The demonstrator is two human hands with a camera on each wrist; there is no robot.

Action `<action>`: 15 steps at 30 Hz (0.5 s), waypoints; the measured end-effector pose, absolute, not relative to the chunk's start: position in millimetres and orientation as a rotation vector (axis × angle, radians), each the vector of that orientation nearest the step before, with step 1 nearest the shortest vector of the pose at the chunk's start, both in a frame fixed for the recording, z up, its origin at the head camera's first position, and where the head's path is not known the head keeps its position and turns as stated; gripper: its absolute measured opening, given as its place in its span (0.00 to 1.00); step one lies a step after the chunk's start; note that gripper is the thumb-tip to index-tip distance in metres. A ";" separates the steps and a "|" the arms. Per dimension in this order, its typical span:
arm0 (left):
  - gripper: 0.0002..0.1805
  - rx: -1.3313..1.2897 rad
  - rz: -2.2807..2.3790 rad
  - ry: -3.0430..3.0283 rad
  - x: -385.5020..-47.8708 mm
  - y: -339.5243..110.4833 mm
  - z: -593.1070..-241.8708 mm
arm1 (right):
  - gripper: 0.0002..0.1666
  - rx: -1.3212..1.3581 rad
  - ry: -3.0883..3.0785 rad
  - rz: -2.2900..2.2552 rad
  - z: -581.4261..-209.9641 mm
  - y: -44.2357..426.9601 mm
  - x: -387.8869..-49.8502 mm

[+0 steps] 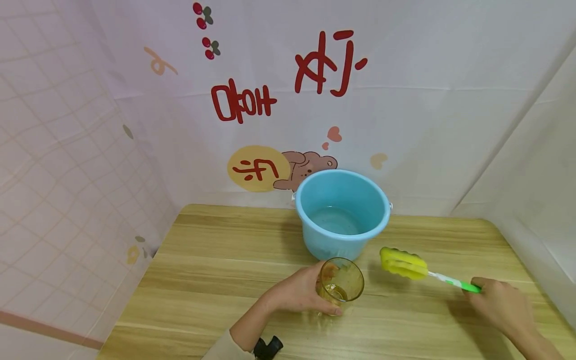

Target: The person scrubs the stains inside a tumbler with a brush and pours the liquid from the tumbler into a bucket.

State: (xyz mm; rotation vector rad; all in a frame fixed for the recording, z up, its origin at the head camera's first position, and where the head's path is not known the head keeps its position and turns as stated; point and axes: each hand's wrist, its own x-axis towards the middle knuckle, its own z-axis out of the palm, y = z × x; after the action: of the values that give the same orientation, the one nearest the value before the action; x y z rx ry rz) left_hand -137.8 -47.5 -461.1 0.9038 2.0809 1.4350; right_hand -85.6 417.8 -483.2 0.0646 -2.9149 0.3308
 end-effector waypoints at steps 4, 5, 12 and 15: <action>0.46 0.898 1.433 2.084 -137.6 -47.9 -460.4 | 0.18 0.044 -2.950 0.367 -486.6 420.9 -87.3; 0.46 0.897 1.434 2.082 -137.5 -47.9 -460.2 | 0.17 0.035 -2.960 0.379 -486.9 421.3 -87.7; 0.46 0.887 1.426 2.098 -137.6 -47.9 -460.3 | 0.17 -0.080 -3.031 0.459 -486.2 424.4 -90.3; 0.46 0.893 1.420 2.106 -137.7 -47.9 -460.5 | 0.18 -0.132 -3.040 0.487 -486.5 426.2 -91.0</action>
State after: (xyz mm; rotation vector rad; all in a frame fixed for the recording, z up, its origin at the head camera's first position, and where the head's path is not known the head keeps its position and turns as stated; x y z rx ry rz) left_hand -137.7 -47.9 -460.5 0.8931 2.1056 1.4197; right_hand -91.0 426.2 -486.5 -0.1322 -3.0400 0.4865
